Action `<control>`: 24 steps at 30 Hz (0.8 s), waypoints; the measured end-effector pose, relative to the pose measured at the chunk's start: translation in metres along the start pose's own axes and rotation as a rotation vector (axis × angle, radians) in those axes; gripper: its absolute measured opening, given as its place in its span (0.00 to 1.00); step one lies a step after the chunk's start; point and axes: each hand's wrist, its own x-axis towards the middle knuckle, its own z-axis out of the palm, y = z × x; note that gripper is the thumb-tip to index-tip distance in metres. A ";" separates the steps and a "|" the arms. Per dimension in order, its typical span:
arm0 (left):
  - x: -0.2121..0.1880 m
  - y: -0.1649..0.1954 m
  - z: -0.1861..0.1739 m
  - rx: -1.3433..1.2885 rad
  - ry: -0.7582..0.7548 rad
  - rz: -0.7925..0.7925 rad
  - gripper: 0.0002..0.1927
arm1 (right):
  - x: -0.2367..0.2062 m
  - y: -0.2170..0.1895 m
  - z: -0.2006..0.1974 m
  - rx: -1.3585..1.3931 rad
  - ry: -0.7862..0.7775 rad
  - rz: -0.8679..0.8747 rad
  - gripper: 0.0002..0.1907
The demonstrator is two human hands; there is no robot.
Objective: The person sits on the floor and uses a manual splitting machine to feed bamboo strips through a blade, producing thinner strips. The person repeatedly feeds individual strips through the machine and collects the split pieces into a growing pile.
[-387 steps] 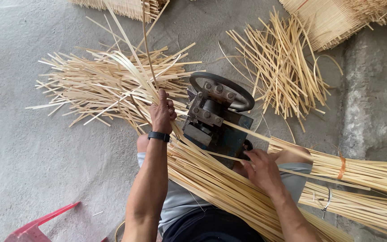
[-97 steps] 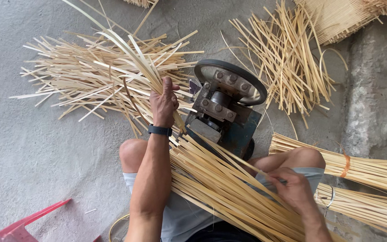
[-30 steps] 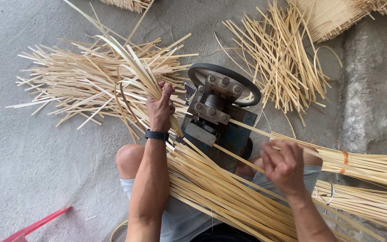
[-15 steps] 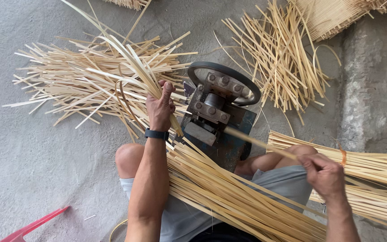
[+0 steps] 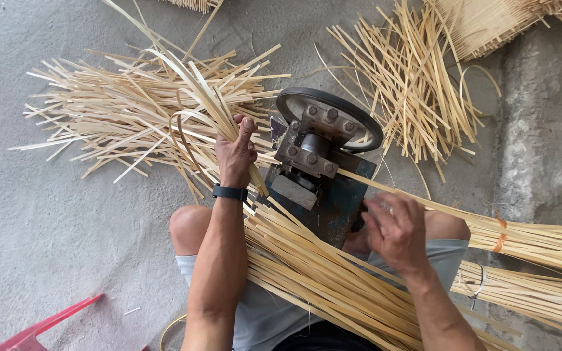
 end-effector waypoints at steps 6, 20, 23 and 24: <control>0.000 -0.001 0.001 -0.039 0.004 -0.013 0.28 | -0.041 -0.001 -0.003 0.372 -0.931 0.564 0.15; 0.002 -0.004 0.000 0.000 0.007 0.011 0.29 | -0.084 0.095 -0.092 0.044 -0.115 0.661 0.10; 0.002 -0.005 0.001 -0.015 0.006 0.004 0.29 | -0.071 0.093 -0.091 -0.082 -0.037 0.591 0.10; 0.003 -0.006 0.001 -0.025 0.003 -0.002 0.30 | -0.064 0.087 -0.081 -0.089 -0.052 0.584 0.10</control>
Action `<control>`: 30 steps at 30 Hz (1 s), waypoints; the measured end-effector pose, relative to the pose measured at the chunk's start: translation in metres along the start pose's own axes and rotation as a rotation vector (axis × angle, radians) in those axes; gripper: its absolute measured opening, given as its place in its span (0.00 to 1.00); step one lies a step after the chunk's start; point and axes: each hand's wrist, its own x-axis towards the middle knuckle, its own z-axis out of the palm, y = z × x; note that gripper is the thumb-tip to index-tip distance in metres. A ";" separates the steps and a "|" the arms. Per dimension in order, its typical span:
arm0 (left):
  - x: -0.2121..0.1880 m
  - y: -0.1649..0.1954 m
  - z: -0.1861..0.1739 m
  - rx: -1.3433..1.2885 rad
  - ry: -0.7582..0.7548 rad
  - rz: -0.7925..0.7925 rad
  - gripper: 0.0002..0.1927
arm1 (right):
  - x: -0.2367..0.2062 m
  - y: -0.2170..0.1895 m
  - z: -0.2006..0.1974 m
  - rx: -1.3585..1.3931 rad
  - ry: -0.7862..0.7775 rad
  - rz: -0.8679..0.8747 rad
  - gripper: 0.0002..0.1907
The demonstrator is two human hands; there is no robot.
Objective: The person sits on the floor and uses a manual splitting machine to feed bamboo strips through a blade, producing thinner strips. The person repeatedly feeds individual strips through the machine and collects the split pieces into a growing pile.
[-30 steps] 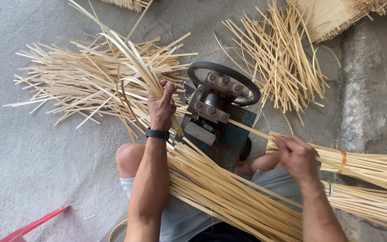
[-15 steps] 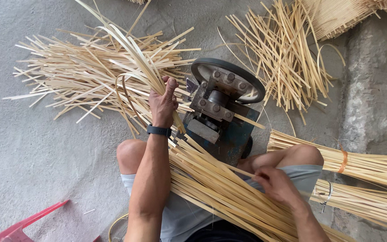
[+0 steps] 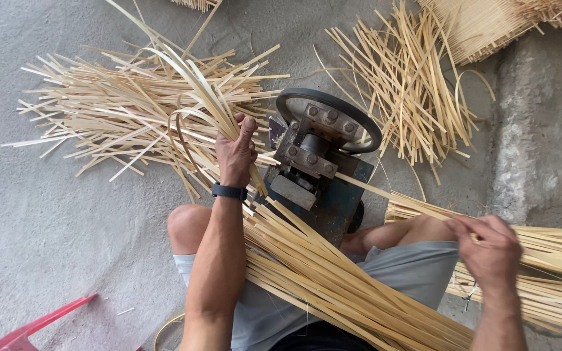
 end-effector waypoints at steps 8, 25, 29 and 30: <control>-0.003 0.005 -0.001 0.003 -0.022 -0.006 0.29 | 0.016 -0.086 0.033 0.007 0.020 -0.274 0.13; -0.003 0.009 0.008 -0.017 -0.075 -0.018 0.18 | -0.061 -0.072 0.091 0.289 -0.769 0.113 0.15; 0.000 0.006 0.003 -0.054 -0.082 -0.017 0.17 | -0.055 -0.068 0.074 0.296 -0.829 0.163 0.22; 0.001 0.005 0.002 -0.058 -0.080 -0.017 0.16 | -0.055 -0.069 0.071 0.298 -0.836 0.154 0.18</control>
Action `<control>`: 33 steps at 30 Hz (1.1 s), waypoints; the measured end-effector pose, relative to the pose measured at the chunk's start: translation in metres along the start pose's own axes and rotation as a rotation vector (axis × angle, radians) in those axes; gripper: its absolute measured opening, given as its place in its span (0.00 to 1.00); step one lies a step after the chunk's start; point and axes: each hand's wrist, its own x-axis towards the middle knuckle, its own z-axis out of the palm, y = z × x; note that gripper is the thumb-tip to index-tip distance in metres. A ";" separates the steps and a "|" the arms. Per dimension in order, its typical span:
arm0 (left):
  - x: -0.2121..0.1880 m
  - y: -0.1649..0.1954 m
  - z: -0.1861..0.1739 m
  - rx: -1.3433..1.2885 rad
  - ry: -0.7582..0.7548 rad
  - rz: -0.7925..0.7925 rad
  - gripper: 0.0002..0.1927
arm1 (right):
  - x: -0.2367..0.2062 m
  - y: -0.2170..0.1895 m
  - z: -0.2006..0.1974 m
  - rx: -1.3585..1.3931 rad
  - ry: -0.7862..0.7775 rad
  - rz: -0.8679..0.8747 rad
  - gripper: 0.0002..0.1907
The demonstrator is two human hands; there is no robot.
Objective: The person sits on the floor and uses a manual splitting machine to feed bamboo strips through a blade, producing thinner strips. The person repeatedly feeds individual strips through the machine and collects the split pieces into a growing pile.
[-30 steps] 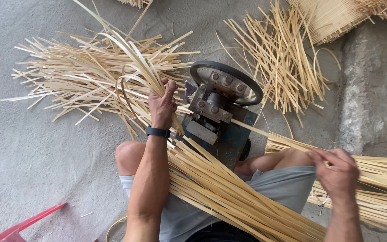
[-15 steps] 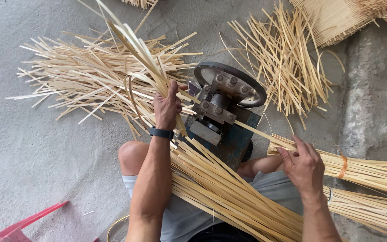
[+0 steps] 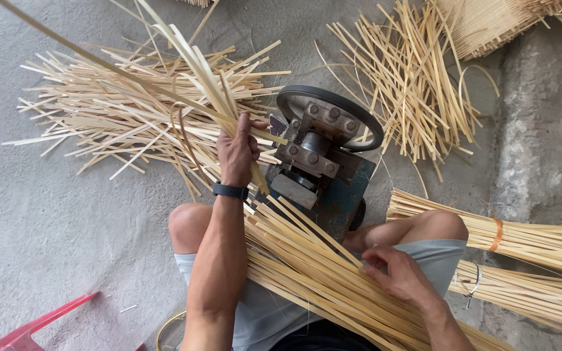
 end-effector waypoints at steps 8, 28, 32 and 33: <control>0.008 0.007 -0.017 -0.066 0.187 0.127 0.16 | -0.007 -0.007 -0.013 0.045 -0.010 -0.089 0.17; -0.002 0.014 -0.014 -0.089 0.160 0.019 0.21 | -0.055 0.005 -0.079 -0.034 0.542 -0.228 0.12; -0.001 0.012 -0.013 -0.064 0.182 -0.001 0.22 | -0.058 0.017 -0.093 0.023 0.668 -0.131 0.13; -0.001 0.011 -0.013 -0.063 0.190 -0.005 0.22 | -0.058 0.018 -0.096 -0.078 0.682 -0.138 0.13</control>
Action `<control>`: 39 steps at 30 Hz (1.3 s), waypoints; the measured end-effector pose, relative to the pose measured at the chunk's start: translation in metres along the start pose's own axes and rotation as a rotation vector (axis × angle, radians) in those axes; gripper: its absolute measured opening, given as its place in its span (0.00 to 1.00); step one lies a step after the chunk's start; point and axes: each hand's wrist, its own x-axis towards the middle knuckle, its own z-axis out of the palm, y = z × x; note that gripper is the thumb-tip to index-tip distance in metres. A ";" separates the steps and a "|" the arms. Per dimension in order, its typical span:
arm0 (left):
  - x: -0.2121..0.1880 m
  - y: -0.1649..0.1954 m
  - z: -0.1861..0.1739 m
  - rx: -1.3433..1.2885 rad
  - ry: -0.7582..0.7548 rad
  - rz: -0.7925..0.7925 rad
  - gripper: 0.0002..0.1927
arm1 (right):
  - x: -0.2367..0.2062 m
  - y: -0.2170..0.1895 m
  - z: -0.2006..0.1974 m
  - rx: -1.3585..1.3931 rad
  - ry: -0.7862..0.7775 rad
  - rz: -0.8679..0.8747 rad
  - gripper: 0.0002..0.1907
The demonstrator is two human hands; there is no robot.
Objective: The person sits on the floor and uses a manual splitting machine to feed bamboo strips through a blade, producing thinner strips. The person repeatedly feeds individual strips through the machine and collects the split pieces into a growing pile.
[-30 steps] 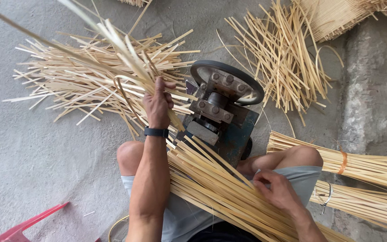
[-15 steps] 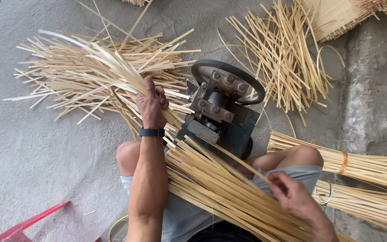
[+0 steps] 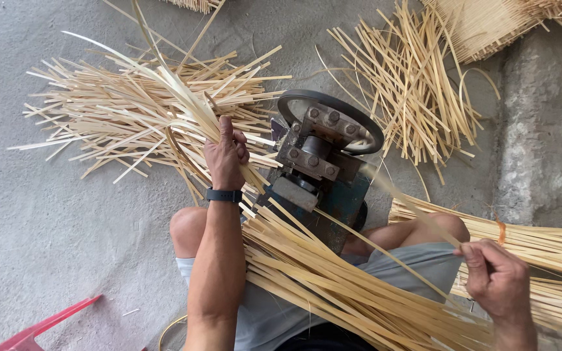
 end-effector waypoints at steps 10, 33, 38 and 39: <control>-0.002 -0.004 0.007 0.094 -0.063 -0.012 0.28 | 0.051 -0.006 0.039 -0.349 0.000 -0.178 0.12; -0.004 -0.020 0.014 0.110 -0.286 -0.007 0.24 | 0.011 -0.009 0.110 0.000 -0.680 0.166 0.17; 0.001 -0.019 0.007 0.114 -0.189 -0.040 0.22 | 0.009 0.004 0.090 -0.055 -0.711 0.223 0.14; 0.001 -0.018 0.007 0.094 -0.173 -0.047 0.21 | 0.012 0.011 0.077 -0.037 -0.647 0.147 0.14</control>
